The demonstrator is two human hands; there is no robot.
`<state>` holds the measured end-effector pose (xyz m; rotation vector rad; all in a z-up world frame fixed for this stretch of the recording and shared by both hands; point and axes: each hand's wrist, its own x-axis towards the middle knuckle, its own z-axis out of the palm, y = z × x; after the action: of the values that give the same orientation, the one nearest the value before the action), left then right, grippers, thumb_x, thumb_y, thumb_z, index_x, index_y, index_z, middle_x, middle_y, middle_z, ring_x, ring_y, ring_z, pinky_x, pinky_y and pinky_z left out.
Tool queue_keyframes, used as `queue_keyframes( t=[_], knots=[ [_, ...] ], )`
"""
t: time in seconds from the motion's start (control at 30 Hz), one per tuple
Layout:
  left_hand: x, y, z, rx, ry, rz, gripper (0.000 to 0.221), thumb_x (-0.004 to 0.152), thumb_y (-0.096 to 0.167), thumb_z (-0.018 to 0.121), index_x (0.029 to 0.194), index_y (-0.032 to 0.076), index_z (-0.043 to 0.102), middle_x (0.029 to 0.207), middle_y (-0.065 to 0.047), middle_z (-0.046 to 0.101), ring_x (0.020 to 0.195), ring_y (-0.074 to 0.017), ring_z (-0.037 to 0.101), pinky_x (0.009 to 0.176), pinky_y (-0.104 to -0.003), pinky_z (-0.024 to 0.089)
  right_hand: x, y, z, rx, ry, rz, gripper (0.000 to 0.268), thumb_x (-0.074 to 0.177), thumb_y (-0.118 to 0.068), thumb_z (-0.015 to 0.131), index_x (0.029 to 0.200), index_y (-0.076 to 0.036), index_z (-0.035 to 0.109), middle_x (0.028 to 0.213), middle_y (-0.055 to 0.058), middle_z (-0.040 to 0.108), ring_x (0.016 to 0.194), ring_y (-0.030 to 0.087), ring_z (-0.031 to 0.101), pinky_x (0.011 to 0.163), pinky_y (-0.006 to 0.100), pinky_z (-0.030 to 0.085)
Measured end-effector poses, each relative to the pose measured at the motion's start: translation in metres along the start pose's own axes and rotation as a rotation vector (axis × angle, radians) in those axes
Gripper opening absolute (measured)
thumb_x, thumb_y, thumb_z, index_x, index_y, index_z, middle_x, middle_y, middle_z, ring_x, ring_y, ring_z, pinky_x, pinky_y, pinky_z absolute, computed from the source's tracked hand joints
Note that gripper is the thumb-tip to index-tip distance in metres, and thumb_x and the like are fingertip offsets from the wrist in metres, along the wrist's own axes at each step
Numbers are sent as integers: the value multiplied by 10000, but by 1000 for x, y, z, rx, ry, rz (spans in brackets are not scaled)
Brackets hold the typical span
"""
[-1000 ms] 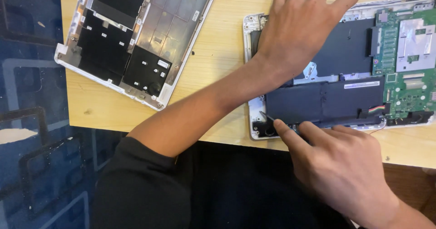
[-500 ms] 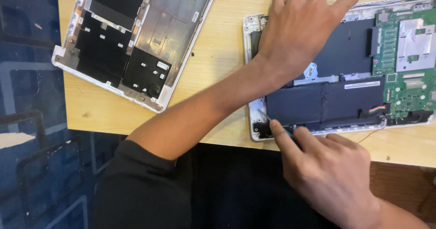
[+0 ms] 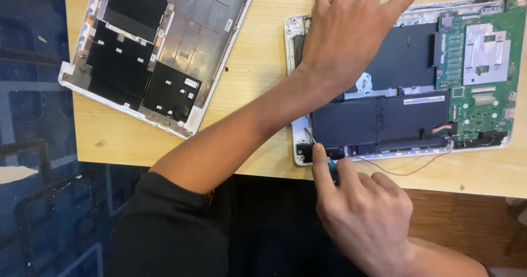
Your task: Cleaning internal components of a laptop with a brush and placing the bottom cover back on.
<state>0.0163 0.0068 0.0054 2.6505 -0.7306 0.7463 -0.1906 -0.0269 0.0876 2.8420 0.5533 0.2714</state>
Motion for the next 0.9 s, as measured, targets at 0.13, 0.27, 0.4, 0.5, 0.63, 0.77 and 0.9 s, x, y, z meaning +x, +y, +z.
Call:
queue_keyframes(
  t=[0.13,0.27,0.4,0.5,0.63,0.77,0.9],
  knots=[
    [1,1,0,-43,-54,-5,426,823,-60,809,1021,249,592,1031,-56,575,841,-250,549,562,-376,399,-6,-9,-3,-10,16,38,489,869,-21,496,1231,-207,767,684,-22,500,426,140,445,523,290,355],
    [-2,2,1,-43,-30,-11,442,799,-74,810,995,247,579,1015,-64,558,815,-254,533,548,-379,381,-1,-14,-1,-24,-2,66,502,833,-53,500,1225,-208,773,666,-40,483,424,122,450,513,277,338],
    [0,1,1,-9,-19,-7,397,848,-28,794,1028,246,570,952,-57,569,783,-240,539,562,-385,402,5,-17,-4,-96,-1,83,511,848,-8,484,1218,-192,786,654,-46,449,431,110,420,518,268,323],
    [-2,3,1,10,41,-20,417,830,-51,811,986,252,570,959,-50,554,790,-233,515,555,-373,373,1,-17,-3,-52,2,90,507,838,-38,493,1220,-206,780,663,-39,485,435,130,455,513,280,347],
    [-1,5,6,22,47,-33,344,830,33,781,966,270,571,839,-32,562,730,-250,564,555,-406,420,15,-15,2,-28,71,104,448,866,-25,515,1136,-212,819,630,-48,438,448,135,430,531,285,319],
    [-3,3,4,8,28,0,372,860,-16,797,1017,237,576,929,-63,567,769,-246,533,545,-388,410,10,-21,-2,-92,57,79,427,956,-41,466,1157,-185,813,623,-51,403,445,122,374,530,277,301],
    [-1,3,3,-23,-13,-12,386,847,-25,804,1013,241,580,980,-66,574,808,-251,542,561,-384,409,12,-20,-5,-97,29,77,362,961,-58,523,1147,-197,800,624,-45,438,444,123,418,520,282,319]
  ],
)
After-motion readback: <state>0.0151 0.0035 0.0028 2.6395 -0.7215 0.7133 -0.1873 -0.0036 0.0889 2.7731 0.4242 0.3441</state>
